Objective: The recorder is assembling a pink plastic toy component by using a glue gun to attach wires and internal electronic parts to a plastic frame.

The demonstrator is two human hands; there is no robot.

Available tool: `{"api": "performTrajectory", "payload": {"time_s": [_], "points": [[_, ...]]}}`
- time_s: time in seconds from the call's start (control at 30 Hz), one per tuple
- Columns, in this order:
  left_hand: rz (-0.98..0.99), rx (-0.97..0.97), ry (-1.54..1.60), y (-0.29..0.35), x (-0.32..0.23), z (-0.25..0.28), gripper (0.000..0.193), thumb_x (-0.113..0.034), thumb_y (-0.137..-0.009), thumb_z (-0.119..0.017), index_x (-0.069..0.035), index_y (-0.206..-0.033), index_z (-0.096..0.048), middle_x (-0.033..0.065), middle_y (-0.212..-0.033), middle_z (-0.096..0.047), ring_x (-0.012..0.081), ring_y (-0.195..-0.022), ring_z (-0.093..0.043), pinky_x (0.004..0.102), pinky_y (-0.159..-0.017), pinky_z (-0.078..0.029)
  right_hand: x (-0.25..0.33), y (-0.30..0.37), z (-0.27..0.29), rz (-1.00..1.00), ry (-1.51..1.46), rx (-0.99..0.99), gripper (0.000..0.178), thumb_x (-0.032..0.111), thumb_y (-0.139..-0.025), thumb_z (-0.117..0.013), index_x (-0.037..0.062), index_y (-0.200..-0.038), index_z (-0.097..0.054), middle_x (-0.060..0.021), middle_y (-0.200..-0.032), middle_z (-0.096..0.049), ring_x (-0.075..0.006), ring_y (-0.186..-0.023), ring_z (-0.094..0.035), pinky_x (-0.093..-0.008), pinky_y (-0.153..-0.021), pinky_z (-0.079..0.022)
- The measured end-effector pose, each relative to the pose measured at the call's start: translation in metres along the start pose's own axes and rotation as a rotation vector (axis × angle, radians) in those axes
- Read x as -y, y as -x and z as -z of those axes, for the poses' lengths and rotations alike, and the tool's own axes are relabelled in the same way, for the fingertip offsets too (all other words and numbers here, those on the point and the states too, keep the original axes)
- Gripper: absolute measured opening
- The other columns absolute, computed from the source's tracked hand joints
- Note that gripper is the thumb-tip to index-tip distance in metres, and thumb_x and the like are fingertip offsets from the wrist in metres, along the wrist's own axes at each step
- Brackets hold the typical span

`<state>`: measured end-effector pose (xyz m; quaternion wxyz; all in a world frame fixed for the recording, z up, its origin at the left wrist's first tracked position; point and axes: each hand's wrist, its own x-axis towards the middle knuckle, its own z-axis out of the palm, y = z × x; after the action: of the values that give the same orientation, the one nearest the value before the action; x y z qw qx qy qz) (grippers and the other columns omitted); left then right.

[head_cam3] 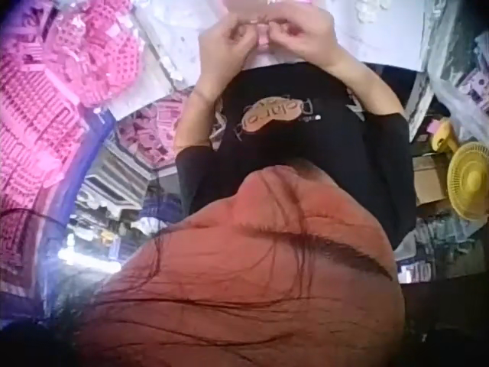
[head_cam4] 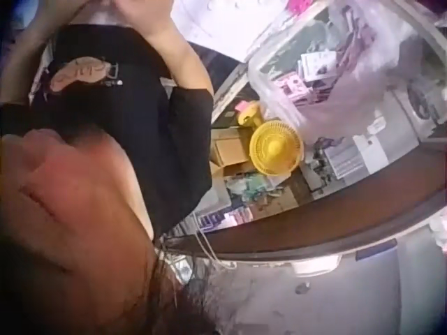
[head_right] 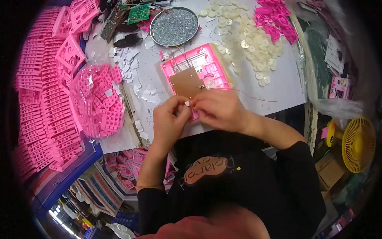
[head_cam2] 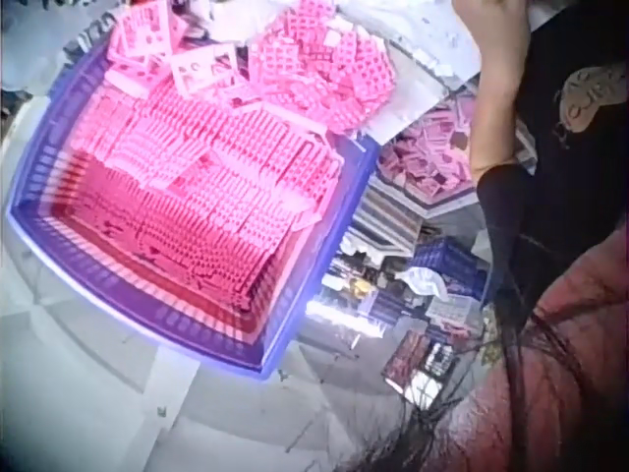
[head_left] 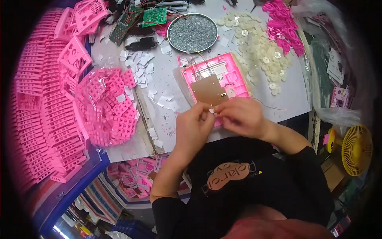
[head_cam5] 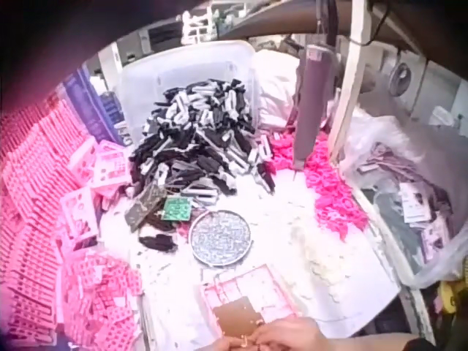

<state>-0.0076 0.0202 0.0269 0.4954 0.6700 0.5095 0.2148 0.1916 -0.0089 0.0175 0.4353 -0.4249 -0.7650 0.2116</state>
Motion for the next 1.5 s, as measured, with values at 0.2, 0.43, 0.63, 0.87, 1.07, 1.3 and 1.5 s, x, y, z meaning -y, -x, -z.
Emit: {"api": "performTrajectory", "payload": {"time_s": [0.2, 0.43, 0.63, 0.87, 1.07, 1.3, 1.5], "points": [[0.293, 0.194, 0.486, -0.017, -0.011, 0.02, 0.012, -0.005, -0.091, -0.067, 0.0, -0.101, -0.069, 0.0125, -0.08, -0.07, 0.017, -0.064, -0.068, 0.0309, -0.061, -0.054, -0.006, -0.004, 0.002, 0.186, 0.081, 0.128, 0.023, 0.006, -0.07, -0.078, 0.0018, -0.089, -0.066, -0.011, -0.107, -0.067, -0.0299, -0.089, -0.067, -0.0364, -0.07, -0.058], [-0.553, -0.039, -0.282, -0.016, 0.008, 0.007, 0.02, 0.0, -0.083, -0.072, -0.003, -0.102, -0.071, 0.0116, -0.09, -0.07, 0.0263, -0.079, -0.069, 0.0355, -0.068, -0.055, -0.014, -0.011, 0.004, 0.293, 0.373, 0.119, 0.018, 0.014, -0.064, -0.069, 0.0062, -0.08, -0.065, -0.008, -0.105, -0.065, -0.0285, -0.095, -0.063, -0.0393, -0.072, -0.054], [-0.646, -0.221, -0.303, -0.003, 0.024, -0.006, 0.026, 0.003, -0.076, -0.075, -0.004, -0.101, -0.07, 0.0111, -0.095, -0.069, 0.0303, -0.084, -0.068, 0.0381, -0.072, -0.055, -0.017, -0.015, 0.001, 0.355, 0.411, 0.171, 0.016, 0.019, -0.065, -0.066, 0.0077, -0.076, -0.066, -0.0049, -0.102, -0.064, -0.0252, -0.099, -0.059, -0.0401, -0.084, -0.049], [-0.623, -0.246, -0.303, -0.004, 0.03, -0.008, 0.027, 0.003, -0.075, -0.076, -0.002, -0.101, -0.069, 0.0132, -0.095, -0.066, 0.0312, -0.086, -0.066, 0.0381, -0.073, -0.054, -0.016, -0.019, 0.0, 0.377, 0.423, 0.273, 0.014, 0.02, -0.066, -0.064, 0.0089, -0.074, -0.067, -0.003, -0.098, -0.061, -0.024, -0.103, -0.057, -0.0402, -0.086, -0.048], [-0.592, -0.238, -0.318, -0.003, 0.027, -0.009, 0.022, 0.002, -0.077, -0.075, -0.003, -0.097, -0.067, 0.0124, -0.091, -0.064, 0.0304, -0.08, -0.064, 0.0382, -0.068, -0.051, -0.004, -0.028, 0.009, 0.368, 0.428, 0.473, 0.016, 0.02, -0.071, -0.065, 0.0101, -0.082, -0.072, -0.0026, -0.098, -0.061, -0.0232, -0.101, -0.055, -0.0413, -0.09, -0.045], [-0.315, -0.593, -0.309, -0.002, 0.028, 0.011, 0.028, -0.002, -0.077, -0.078, -0.005, -0.102, -0.067, 0.0125, -0.111, -0.059, 0.0262, -0.083, -0.06, 0.0358, -0.07, -0.049, 0.0, -0.016, 0.028, 0.185, 0.408, 0.57, 0.029, 0.017, -0.079, -0.067, 0.0108, -0.107, -0.073, -0.0017, -0.098, -0.061, -0.0216, -0.098, -0.056, -0.0374, -0.084, -0.044], [-0.276, -0.331, -0.51, 0.026, 0.031, 0.027, 0.035, -0.012, -0.079, -0.078, -0.007, -0.111, -0.065, 0.0144, -0.128, -0.055, 0.0299, -0.11, -0.051, 0.0448, -0.095, -0.041, -0.003, -0.003, 0.01, 0.095, 0.386, 0.429, 0.043, 0.018, -0.077, -0.077, 0.0115, -0.119, -0.069, -0.002, -0.094, -0.06, -0.0214, -0.084, -0.057, -0.0383, -0.076, -0.042]]}}
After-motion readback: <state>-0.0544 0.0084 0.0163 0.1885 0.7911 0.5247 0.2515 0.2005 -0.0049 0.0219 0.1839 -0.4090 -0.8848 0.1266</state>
